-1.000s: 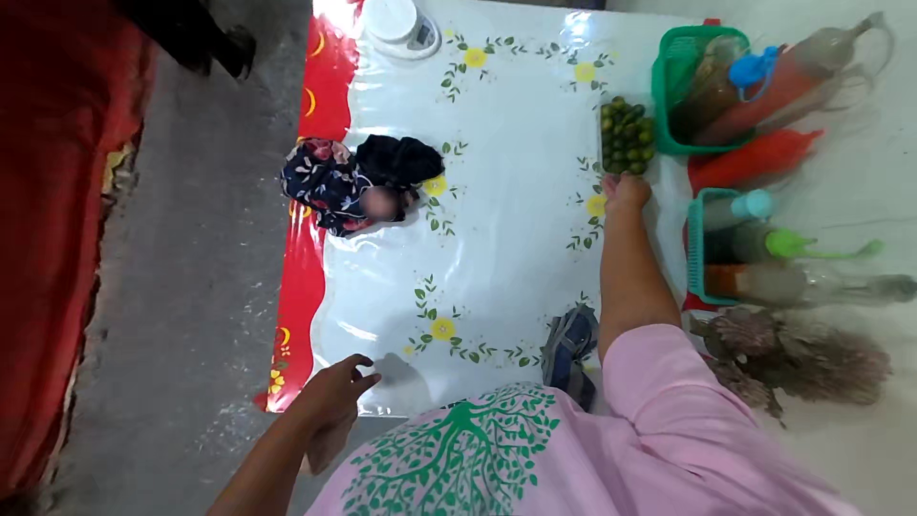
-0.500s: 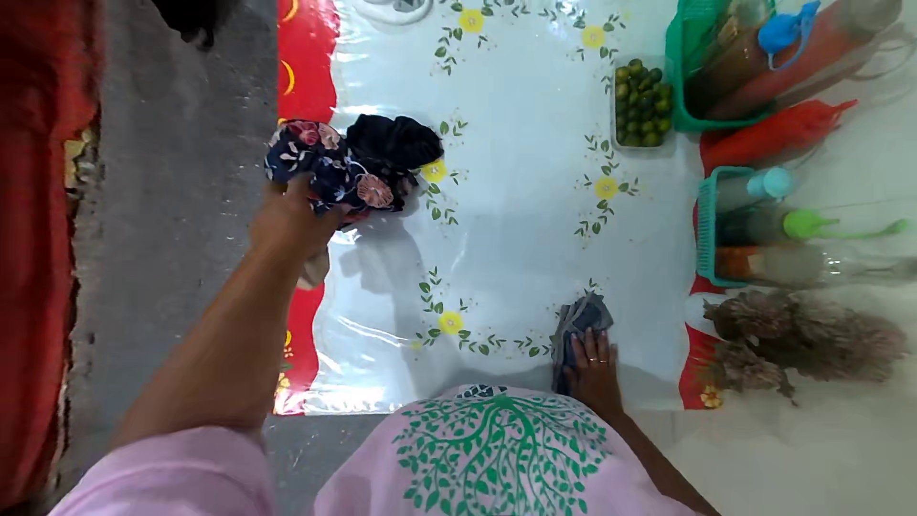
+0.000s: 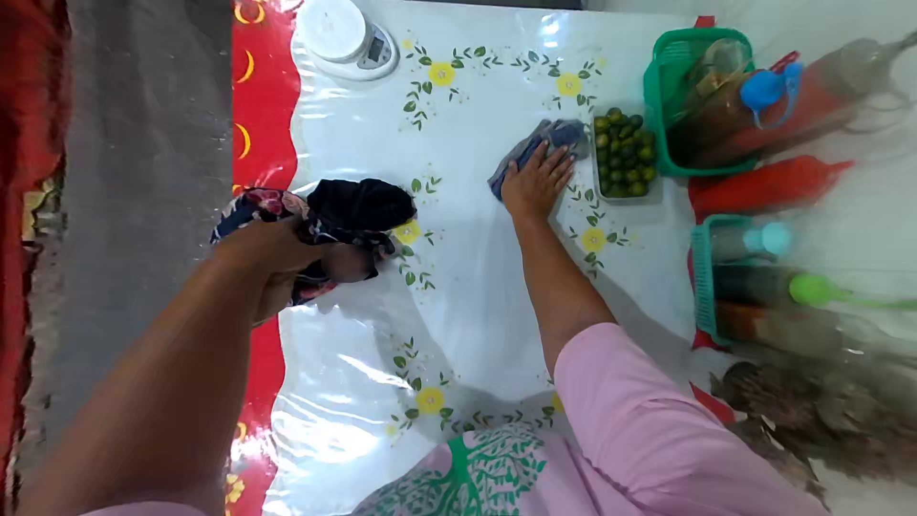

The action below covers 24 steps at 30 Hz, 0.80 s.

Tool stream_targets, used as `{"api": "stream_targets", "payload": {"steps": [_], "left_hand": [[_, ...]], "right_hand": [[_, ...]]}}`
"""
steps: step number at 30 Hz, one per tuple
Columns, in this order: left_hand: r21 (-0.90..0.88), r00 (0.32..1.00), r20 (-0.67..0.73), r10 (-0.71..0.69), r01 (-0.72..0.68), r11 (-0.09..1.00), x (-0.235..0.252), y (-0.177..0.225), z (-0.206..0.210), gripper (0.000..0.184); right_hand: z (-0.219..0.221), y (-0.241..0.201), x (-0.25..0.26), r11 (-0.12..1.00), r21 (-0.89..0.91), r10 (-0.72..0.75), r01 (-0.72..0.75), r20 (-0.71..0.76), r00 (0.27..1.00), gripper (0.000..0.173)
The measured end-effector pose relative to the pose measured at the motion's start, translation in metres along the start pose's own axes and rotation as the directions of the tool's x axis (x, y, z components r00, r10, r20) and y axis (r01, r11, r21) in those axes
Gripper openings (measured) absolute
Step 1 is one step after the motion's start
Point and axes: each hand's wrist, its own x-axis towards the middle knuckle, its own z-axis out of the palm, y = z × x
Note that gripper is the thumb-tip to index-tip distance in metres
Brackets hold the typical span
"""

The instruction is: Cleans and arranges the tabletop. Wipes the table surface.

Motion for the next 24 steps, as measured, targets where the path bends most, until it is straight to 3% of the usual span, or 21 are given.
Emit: {"api": "stream_targets", "payload": {"steps": [4, 9, 16, 20, 22, 24], "left_hand": [[-0.068, 0.989, 0.14, -0.051, 0.061, 0.996, 0.04, 0.008, -0.06, 0.065], [-0.149, 0.983, -0.183, -0.008, -0.019, 0.989, 0.121, 0.049, -0.097, 0.084], [-0.244, 0.924, -0.38, -0.03, -0.069, 0.967, 0.235, 0.112, -0.125, 0.133], [-0.205, 0.937, -0.35, 0.011, -0.088, 0.975, 0.281, 0.131, -0.125, 0.141], [-0.201, 0.931, -0.364, 0.012, -0.091, 0.975, 0.295, 0.134, -0.122, 0.139], [-0.222, 0.915, -0.402, -0.009, -0.088, 0.971, 0.315, 0.132, -0.116, 0.137]], "right_hand": [[-0.003, -0.023, 0.075, 0.999, -0.005, 0.054, -0.054, -0.039, 0.998, 0.082], [-0.014, -0.031, 0.144, 0.991, -0.016, 0.134, -0.137, -0.1, 0.986, 0.08], [-0.009, -0.031, 0.213, 0.994, -0.084, 0.039, -0.063, -0.264, 0.964, 0.064], [-0.012, -0.048, 0.223, 0.989, -0.081, -0.138, 0.125, -0.183, 0.974, 0.062], [0.0, -0.071, 0.217, 0.946, -0.07, -0.324, 0.317, -0.162, 0.932, 0.062], [0.021, -0.107, 0.19, 0.854, -0.077, -0.521, 0.515, -0.123, 0.845, 0.061]]}}
